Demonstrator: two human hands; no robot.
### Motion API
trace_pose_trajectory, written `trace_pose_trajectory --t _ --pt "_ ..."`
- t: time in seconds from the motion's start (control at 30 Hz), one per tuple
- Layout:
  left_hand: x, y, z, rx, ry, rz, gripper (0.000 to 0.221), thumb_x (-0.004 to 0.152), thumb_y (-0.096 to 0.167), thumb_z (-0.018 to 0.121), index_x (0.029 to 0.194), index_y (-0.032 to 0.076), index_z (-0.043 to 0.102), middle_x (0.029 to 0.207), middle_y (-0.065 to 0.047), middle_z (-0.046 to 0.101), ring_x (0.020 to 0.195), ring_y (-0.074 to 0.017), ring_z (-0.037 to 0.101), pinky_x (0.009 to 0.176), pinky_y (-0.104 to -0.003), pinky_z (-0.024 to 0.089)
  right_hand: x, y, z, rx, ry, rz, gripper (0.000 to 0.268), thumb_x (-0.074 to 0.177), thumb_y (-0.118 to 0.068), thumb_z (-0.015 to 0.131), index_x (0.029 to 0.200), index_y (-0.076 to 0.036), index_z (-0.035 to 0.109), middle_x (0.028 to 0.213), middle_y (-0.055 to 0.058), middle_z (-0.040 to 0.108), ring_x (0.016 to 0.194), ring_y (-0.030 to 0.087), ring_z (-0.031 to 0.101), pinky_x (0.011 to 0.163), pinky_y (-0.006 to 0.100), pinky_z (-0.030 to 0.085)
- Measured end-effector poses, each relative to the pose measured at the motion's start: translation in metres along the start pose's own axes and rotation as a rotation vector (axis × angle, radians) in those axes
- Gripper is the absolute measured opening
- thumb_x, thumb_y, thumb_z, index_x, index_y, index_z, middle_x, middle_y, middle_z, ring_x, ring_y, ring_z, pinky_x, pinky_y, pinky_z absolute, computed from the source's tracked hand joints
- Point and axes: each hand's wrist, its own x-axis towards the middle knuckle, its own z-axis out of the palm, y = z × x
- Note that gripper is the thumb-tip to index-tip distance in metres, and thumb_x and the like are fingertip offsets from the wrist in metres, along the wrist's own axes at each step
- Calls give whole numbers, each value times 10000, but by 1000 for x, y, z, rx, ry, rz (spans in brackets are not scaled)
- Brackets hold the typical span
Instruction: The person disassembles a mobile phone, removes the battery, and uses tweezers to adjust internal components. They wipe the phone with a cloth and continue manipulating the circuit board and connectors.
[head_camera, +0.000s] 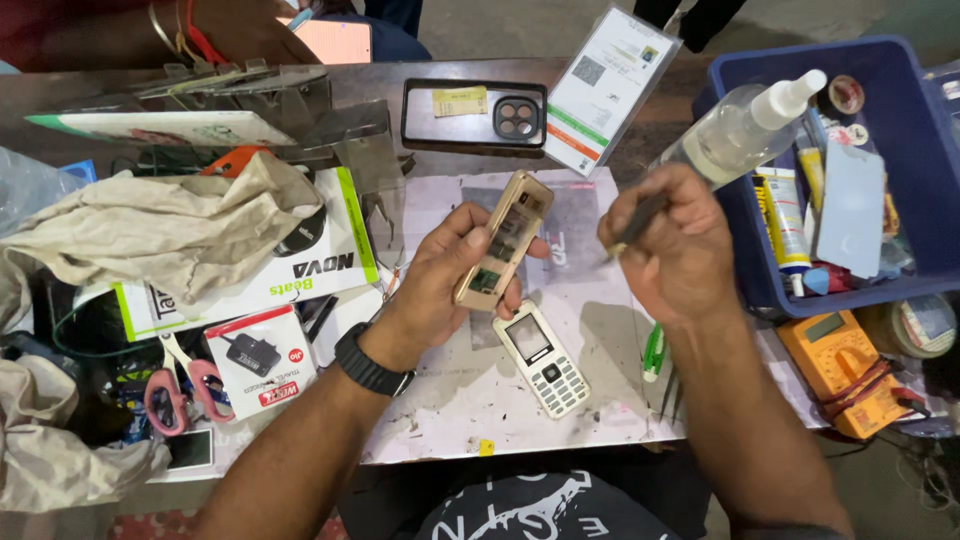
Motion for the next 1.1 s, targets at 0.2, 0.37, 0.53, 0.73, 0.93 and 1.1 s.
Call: trace_pose_trajectory --t 0.2,0.37,0.53,0.73,0.93,1.1 --pt "-4 7 14 -44 0 -37 313 1060 338 551 1183 71 444 1262 -331 636 778 -250 706 644 -349 600 -1 13 -4 259 -23 185 349 1058 -221 649 1334 -31 552 881 115 655 602 176 535 592 316 423" --pt "-3 8 15 -57 -44 -5 337 1075 351 556 1188 47 464 1261 -338 639 772 -255 703 646 -353 600 1 16 1 289 -22 243 383 1016 -154 680 1345 -24 533 877 91 637 591 134 500 596 301 398" --pt "-4 7 12 -60 -43 2 335 1072 350 557 1194 50 467 1257 -335 639 776 -255 706 649 -354 604 1 19 1 338 -74 249 421 1022 -216 694 1350 -4 536 849 92 627 619 143 502 614 313 406" --pt "-5 6 10 -50 -33 0 335 1076 343 552 1194 40 469 1259 -341 640 776 -253 707 652 -362 609 2 20 0 326 -65 251 417 1034 -223 678 1354 -1 527 842 93 607 634 141 498 613 309 413" --pt "-4 5 8 -63 -33 3 319 1080 333 548 1189 45 465 1253 -340 639 775 -261 708 657 -374 612 -1 22 1 322 -71 272 422 1050 -246 654 1363 6 525 801 82 580 622 132 490 600 305 419" --pt "-4 5 8 -69 -34 11 302 1085 325 547 1191 55 464 1246 -337 644 773 -269 705 655 -376 608 1 19 8 312 -62 307 421 1062 -240 663 1367 25 544 755 36 550 608 110 480 576 291 420"
